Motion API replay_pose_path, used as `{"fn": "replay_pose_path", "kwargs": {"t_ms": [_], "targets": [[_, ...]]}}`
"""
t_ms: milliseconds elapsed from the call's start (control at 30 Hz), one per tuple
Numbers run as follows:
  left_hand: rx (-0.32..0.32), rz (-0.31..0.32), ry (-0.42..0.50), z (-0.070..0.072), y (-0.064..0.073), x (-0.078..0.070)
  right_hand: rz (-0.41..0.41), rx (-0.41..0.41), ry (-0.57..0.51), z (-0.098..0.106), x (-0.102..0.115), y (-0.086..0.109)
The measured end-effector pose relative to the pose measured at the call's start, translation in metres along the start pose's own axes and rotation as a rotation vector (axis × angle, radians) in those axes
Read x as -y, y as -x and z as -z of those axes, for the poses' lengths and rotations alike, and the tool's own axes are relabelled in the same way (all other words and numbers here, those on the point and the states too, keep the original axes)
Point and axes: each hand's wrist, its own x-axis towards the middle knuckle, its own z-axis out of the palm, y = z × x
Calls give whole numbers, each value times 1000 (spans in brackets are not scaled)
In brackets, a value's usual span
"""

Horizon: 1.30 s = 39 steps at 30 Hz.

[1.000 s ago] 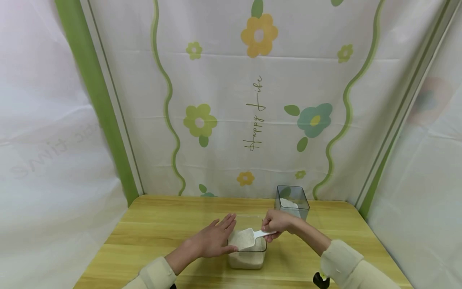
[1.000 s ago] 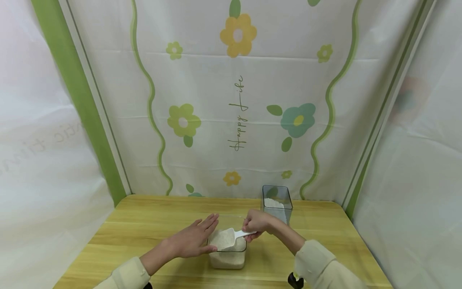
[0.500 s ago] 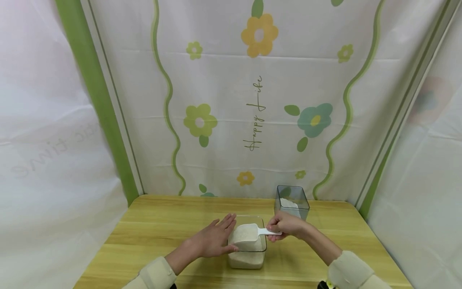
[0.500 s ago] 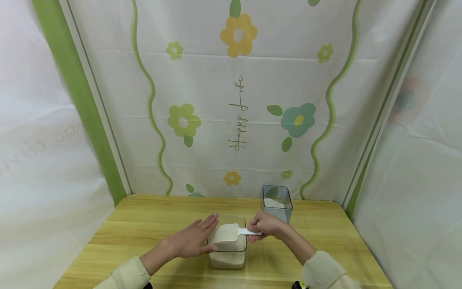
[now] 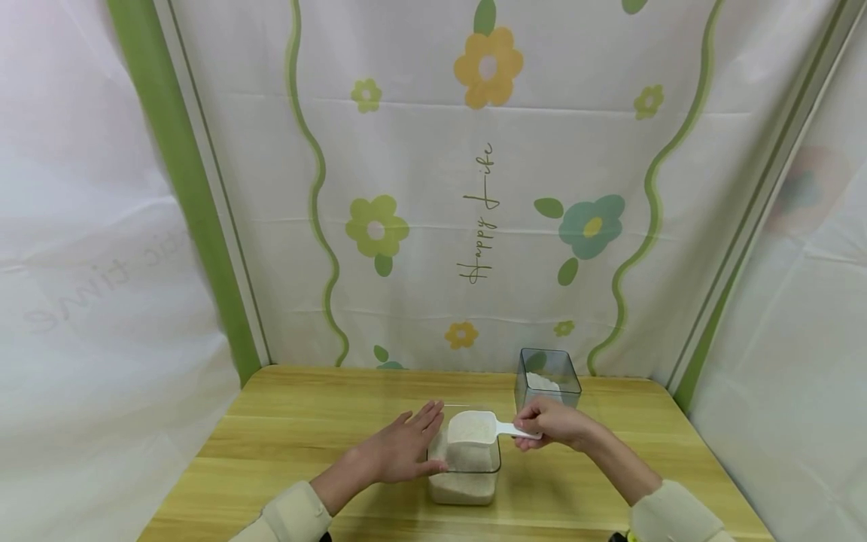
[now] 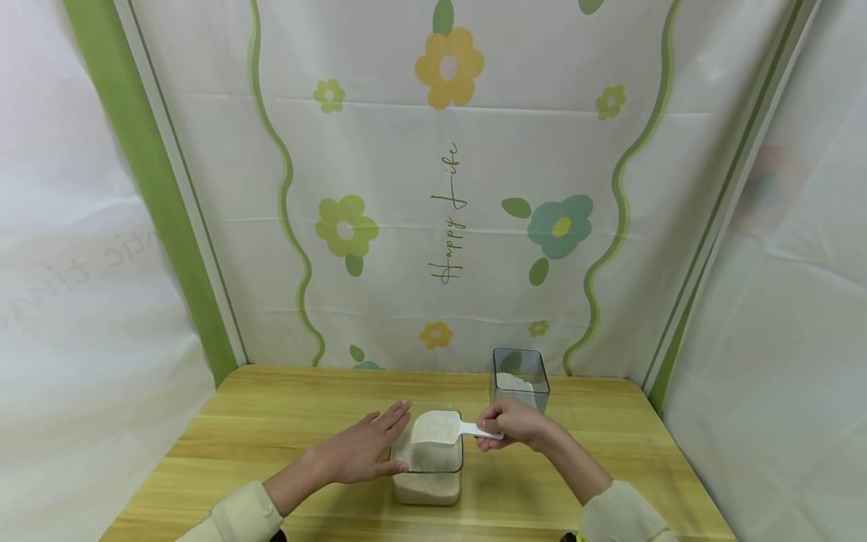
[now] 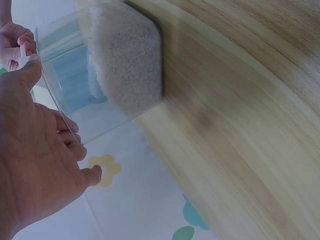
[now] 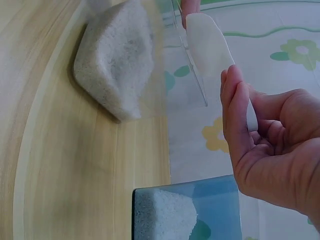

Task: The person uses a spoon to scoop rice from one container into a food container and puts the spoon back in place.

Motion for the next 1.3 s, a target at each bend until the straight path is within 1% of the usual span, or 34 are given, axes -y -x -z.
{"fn": "replay_pose_path", "kwargs": {"t_ms": [133,300,500,800,1000,1133,1300], "targets": [[10,-5,10,0,0,0,14,2,0,6,1,5],[13,-8,33,0,-1,0,32,-18,-1,14,2,11],[9,1,21,1,-1,-1,33,-44,-28,26,2,22],[21,0,51,2,1,-1,60,-43,-74,51,-1,44],[15,-3,55,1,1,-1,74,-78,-79,69,1,60],[8,-7,50,-1,0,0,55,-111,-85,81,2,71],[7,-8,44,-3,-1,1,11,-176,-84,98,2,82]]}}
